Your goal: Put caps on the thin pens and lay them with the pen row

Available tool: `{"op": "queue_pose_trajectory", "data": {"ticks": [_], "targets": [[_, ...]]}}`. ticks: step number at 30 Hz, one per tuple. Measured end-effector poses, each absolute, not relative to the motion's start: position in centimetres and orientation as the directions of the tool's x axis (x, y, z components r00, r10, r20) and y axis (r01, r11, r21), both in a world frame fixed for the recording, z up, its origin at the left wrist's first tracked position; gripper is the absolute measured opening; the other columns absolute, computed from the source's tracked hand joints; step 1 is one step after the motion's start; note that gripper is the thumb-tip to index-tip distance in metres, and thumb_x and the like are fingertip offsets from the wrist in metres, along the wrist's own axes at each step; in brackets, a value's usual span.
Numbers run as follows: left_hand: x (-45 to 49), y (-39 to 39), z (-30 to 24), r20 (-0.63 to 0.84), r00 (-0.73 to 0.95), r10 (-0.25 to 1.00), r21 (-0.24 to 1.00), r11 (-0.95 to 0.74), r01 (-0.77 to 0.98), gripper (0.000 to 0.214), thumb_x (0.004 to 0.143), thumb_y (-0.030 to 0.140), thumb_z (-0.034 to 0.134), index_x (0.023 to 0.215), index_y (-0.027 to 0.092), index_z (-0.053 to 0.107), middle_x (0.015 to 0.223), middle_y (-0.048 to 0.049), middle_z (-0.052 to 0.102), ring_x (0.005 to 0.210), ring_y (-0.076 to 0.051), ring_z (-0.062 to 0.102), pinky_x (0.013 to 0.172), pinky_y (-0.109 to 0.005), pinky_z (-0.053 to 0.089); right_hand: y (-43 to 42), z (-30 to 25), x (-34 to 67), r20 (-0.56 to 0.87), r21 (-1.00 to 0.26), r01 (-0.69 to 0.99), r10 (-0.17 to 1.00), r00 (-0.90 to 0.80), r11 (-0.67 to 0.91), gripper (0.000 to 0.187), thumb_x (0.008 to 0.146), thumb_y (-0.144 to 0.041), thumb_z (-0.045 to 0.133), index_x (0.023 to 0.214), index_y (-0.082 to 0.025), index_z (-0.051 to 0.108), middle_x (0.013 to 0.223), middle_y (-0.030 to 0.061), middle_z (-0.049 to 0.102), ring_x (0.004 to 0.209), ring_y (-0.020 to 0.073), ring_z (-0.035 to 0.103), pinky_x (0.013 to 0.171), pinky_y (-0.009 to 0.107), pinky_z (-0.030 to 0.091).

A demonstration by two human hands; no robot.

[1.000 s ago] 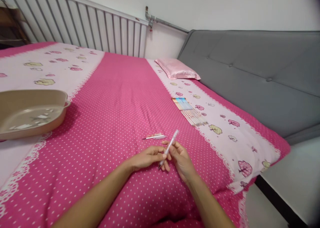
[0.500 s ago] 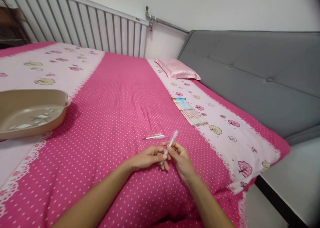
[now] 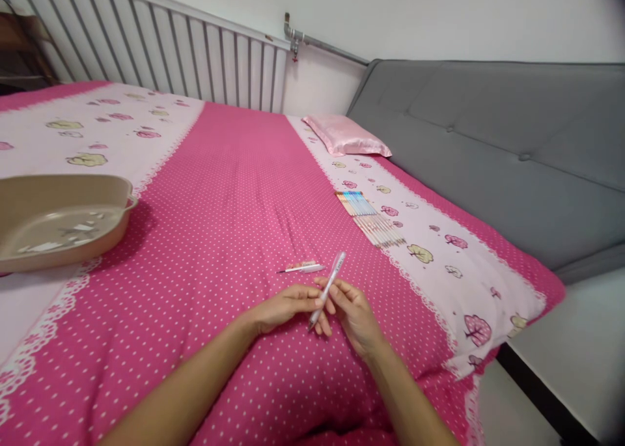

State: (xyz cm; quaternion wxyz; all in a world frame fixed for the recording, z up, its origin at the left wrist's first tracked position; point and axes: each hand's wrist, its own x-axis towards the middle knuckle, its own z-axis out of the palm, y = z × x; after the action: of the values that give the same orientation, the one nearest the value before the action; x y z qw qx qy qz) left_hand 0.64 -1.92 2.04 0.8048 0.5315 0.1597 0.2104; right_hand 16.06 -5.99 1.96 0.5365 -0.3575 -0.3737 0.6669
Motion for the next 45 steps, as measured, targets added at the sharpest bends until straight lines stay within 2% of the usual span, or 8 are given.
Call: {"op": "queue_pose_trajectory", "data": {"ticks": [5,14,27,37,45], "targets": [[0.8,-1.8,1.6,-0.039,0.86,0.509,0.934,0.324,-0.15,0.028,0.087,0.038,0.053,0.093,0.011,0.06,0.077,-0.0113,0.071,0.068,-0.015,0.064,0.068,-0.028,0.047,-5.8,1.3,16.1,-0.074,-0.901,-0.418,0.989,-0.127,-0.121,0.025,0.076,-0.036,0.067,0.09,-0.015,0.064,0.054,-0.0057,0.052,0.039,0.0126,0.057,0.037,0.024,0.047],[1.3,-1.7,0.6,-0.046,0.798,0.601,0.965,0.233,-0.12,0.033,0.082,0.043,0.059,0.091,0.011,0.06,0.079,-0.0107,0.069,0.067,-0.013,0.062,0.065,-0.027,0.047,-5.7,1.3,15.9,-0.061,-0.903,-0.42,0.995,-0.076,-0.087,0.024,0.075,-0.038,0.068,0.082,-0.016,0.061,0.054,-0.0065,0.051,0.037,0.0089,0.05,0.042,0.024,0.046],[1.5,-1.8,1.1,-0.058,0.679,0.732,0.993,0.115,-0.04,0.036,0.071,0.044,0.068,0.072,0.009,0.069,0.06,-0.0054,0.065,0.053,-0.011,0.055,0.056,-0.024,0.043,-5.5,0.7,16.4,-0.094,-0.937,-0.336,0.995,-0.022,-0.096,0.025,0.073,-0.038,0.069,0.083,-0.016,0.065,0.065,-0.0011,0.063,0.053,0.0105,0.055,0.05,0.022,0.045],[2.0,-2.1,0.6,-0.088,0.571,0.817,0.991,0.132,-0.036,0.036,0.059,0.044,0.077,0.063,0.01,0.064,0.053,-0.0011,0.06,0.044,-0.007,0.048,0.045,-0.019,0.034,-5.4,0.5,16.4,-0.108,-0.946,-0.309,0.994,0.016,-0.097,0.027,0.07,-0.039,0.072,0.082,-0.015,0.068,0.068,-0.0003,0.064,0.063,0.012,0.057,0.063,0.024,0.045],[2.2,-2.3,1.1,-0.087,0.552,0.83,0.989,0.137,-0.051,0.032,0.06,0.038,0.077,0.063,0.011,0.062,0.053,-0.0006,0.06,0.045,-0.008,0.051,0.046,-0.019,0.037,-5.5,0.7,16.2,-0.117,-0.94,-0.322,0.993,0.001,-0.11,0.027,0.072,-0.04,0.07,0.085,-0.016,0.068,0.07,0.0,0.064,0.061,0.0111,0.055,0.059,0.023,0.044]]}}
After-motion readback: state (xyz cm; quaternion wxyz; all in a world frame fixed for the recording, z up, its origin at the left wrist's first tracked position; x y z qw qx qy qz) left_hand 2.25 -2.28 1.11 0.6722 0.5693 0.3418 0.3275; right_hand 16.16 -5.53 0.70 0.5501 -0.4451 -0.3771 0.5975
